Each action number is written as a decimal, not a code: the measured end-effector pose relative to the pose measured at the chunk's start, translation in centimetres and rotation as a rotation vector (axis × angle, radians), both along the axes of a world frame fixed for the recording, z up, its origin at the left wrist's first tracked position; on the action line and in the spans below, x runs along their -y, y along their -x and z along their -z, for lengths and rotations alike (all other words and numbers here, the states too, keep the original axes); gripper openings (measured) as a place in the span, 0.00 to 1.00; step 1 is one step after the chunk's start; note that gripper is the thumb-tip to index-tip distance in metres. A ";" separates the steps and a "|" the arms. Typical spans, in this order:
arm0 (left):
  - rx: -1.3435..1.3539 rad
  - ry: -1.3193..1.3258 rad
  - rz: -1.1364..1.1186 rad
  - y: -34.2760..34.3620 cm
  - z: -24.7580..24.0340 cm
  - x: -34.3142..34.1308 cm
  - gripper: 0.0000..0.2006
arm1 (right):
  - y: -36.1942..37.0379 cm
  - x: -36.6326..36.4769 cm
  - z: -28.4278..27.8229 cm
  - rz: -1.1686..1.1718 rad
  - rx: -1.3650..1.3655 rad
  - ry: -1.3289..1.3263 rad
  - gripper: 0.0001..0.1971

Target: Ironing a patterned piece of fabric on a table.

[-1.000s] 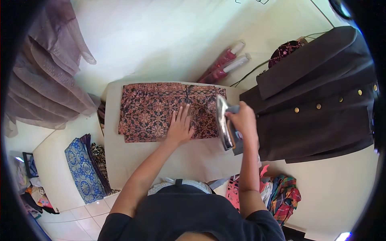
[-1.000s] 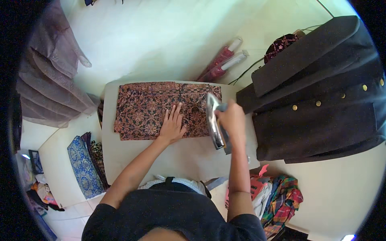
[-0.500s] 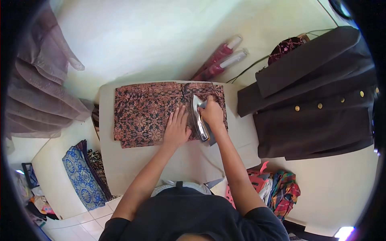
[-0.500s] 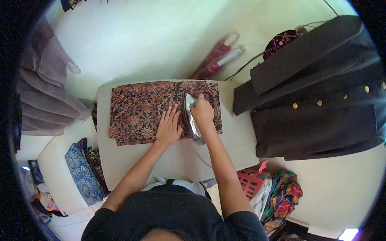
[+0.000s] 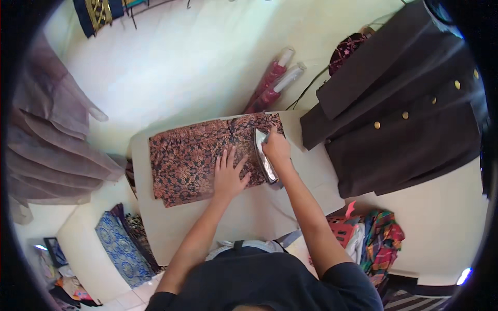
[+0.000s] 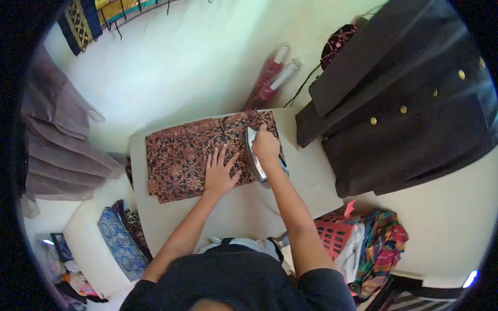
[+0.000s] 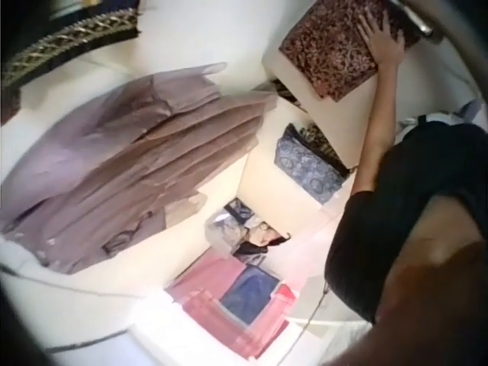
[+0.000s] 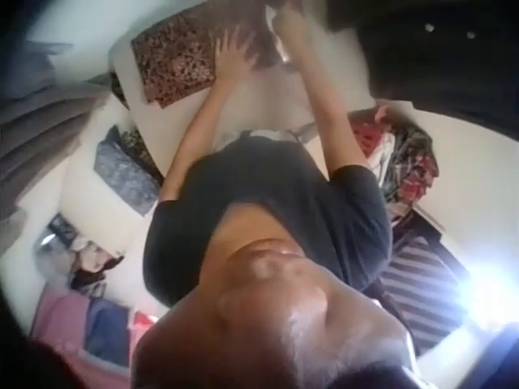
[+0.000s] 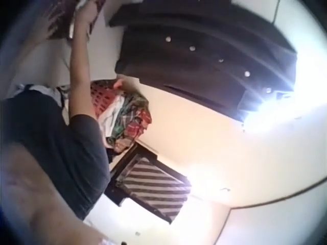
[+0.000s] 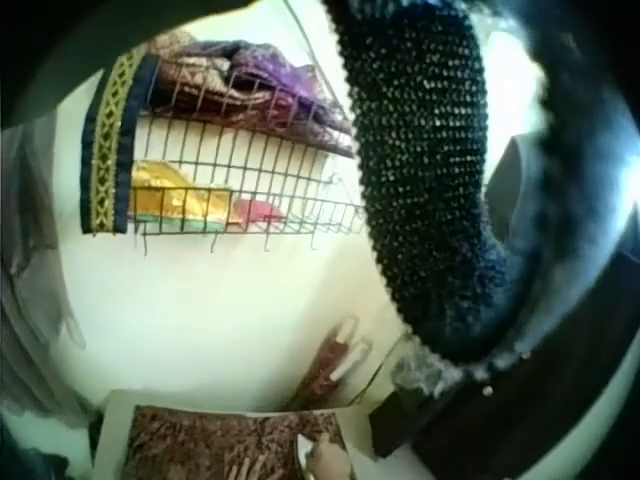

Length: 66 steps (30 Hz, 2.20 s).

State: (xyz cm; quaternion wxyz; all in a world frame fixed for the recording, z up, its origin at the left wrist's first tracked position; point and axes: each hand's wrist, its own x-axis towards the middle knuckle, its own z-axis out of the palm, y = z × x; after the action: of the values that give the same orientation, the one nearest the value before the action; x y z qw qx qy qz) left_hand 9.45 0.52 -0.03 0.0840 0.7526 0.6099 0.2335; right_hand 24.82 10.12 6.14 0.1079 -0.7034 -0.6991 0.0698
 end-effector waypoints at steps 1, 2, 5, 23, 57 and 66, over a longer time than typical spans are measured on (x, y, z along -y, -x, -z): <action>-0.021 -0.009 0.006 0.1 0.4 0.1 0.28 | 0.0 0.2 0.1 -0.020 0.015 -0.001 0.18; -0.009 -0.002 -0.013 0.1 0.5 0.2 0.28 | -0.4 1.4 -0.2 -0.014 -0.003 -0.007 0.19; 0.025 -0.004 -0.026 -0.1 0.2 0.0 0.27 | -3.4 4.6 -0.4 0.066 -0.040 0.012 0.20; -0.114 0.007 -0.023 -0.4 -0.3 0.2 0.28 | -4.3 -2.8 0.4 0.050 -0.095 0.088 0.21; -0.209 0.040 -0.211 7.3 0.1 3.9 0.29 | 3.7 -0.3 0.1 -0.138 -0.105 0.052 0.25; -0.199 0.018 -0.218 7.4 0.9 4.0 0.29 | -0.5 4.4 0.1 -0.421 -0.223 0.141 0.18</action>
State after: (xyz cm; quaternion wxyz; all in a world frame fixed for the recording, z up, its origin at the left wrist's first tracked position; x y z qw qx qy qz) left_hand 2.04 -3.46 -0.93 0.0042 0.7006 0.6954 0.1600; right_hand 25.33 5.76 6.03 0.1183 -0.5361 -0.8073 0.2165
